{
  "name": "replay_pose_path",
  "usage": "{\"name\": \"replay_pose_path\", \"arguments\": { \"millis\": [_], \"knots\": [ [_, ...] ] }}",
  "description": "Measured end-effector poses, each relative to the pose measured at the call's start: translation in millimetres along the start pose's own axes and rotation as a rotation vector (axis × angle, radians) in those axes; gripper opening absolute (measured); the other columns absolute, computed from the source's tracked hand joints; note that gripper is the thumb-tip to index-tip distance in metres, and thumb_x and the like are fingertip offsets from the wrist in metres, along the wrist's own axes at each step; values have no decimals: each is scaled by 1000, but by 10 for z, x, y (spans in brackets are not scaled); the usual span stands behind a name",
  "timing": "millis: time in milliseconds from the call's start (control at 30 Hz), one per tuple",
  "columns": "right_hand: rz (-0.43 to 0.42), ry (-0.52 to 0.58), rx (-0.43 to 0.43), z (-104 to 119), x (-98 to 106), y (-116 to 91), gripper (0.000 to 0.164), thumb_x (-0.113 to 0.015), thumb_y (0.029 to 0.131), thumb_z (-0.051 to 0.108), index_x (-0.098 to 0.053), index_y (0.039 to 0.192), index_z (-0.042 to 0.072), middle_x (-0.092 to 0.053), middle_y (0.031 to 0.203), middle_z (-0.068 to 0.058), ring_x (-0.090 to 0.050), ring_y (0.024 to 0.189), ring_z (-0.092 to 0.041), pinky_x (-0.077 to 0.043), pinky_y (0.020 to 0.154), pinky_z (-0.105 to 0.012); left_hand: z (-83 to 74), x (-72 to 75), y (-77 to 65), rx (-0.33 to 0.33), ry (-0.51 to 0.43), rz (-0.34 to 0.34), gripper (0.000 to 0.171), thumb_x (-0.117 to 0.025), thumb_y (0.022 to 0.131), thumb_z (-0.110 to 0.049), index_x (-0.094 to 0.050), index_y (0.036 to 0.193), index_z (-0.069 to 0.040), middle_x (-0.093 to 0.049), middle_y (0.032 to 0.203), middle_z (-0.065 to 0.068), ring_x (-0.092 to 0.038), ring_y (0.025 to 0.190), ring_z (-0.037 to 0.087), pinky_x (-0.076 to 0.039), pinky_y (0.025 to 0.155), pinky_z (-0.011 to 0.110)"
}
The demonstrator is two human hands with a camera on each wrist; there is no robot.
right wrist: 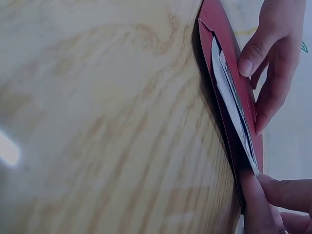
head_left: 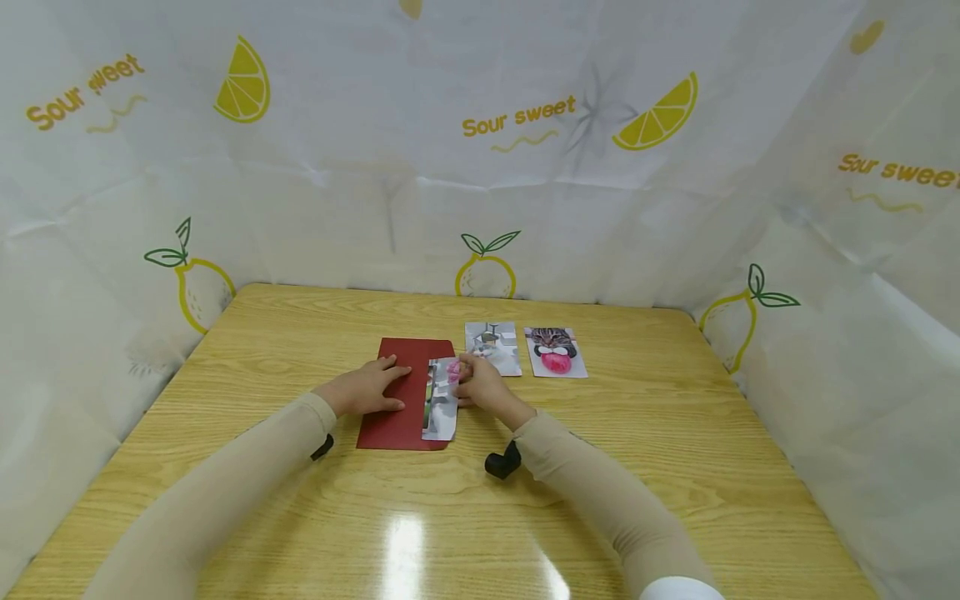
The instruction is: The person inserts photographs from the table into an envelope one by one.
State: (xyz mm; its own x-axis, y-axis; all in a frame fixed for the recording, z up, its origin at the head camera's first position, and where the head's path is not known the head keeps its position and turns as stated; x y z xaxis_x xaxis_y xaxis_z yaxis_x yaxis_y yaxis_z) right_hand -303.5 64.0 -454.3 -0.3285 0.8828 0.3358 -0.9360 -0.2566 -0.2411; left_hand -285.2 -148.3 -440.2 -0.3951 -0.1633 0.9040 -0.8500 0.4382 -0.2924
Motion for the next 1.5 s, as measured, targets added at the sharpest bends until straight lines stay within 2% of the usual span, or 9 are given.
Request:
{"name": "replay_pose_path", "arguments": {
  "millis": [433, 700, 1000, 1500],
  "knots": [
    [-8, 30, -32, 0, -20, 9, 72, -62, 85, -15, -33, 149, 0, -53, 88, -5, -59, 69, -11, -57, 59, -27, 15, -10, 10, -12, -1, -4, 71, -62, 93, -41, -34, 152, -12, -18, 159, 23, -20, 144, 44, -32, 111, 55],
    [-53, -52, 22, 8, -22, 11, 68, -65, 84, -14, -38, 146, -4, -56, 82, -6, -56, 64, -10, -56, 63, -26, 21, -10, 23, -7, -4, -4, 72, -63, 92, -42, -34, 152, -13, -19, 159, 22, -19, 145, 43, -31, 111, 55],
    [-57, -89, 40, 22, -20, 16, 63, -63, 87, -12, -39, 145, -4, -57, 82, -6, -57, 66, -9, -57, 64, -25, 6, 6, 3, -6, -3, -7, 71, -63, 93, -41, -34, 152, -13, -19, 159, 22, -20, 145, 44, -31, 111, 56],
    [-68, -79, 27, 44, -35, 26, 64, -64, 84, -14, -42, 143, -5, -58, 81, -7, -57, 64, -9, -58, 65, -25, 9, 8, -5, 0, -16, -2, 71, -62, 93, -40, -33, 152, -13, -17, 159, 23, -18, 145, 44, -31, 111, 56]
  ]
}}
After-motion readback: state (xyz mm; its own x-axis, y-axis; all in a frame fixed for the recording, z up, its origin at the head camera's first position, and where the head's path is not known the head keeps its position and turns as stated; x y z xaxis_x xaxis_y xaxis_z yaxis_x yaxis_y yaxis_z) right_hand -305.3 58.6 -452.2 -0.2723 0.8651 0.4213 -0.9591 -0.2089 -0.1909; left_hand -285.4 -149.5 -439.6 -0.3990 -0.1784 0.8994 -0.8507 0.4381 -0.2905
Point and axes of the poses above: each hand's wrist, its own y-axis towards the middle knuckle, its own x-axis out of the back of the hand, z = x × y, the point moved 3 cm from there along y, towards the middle knuckle
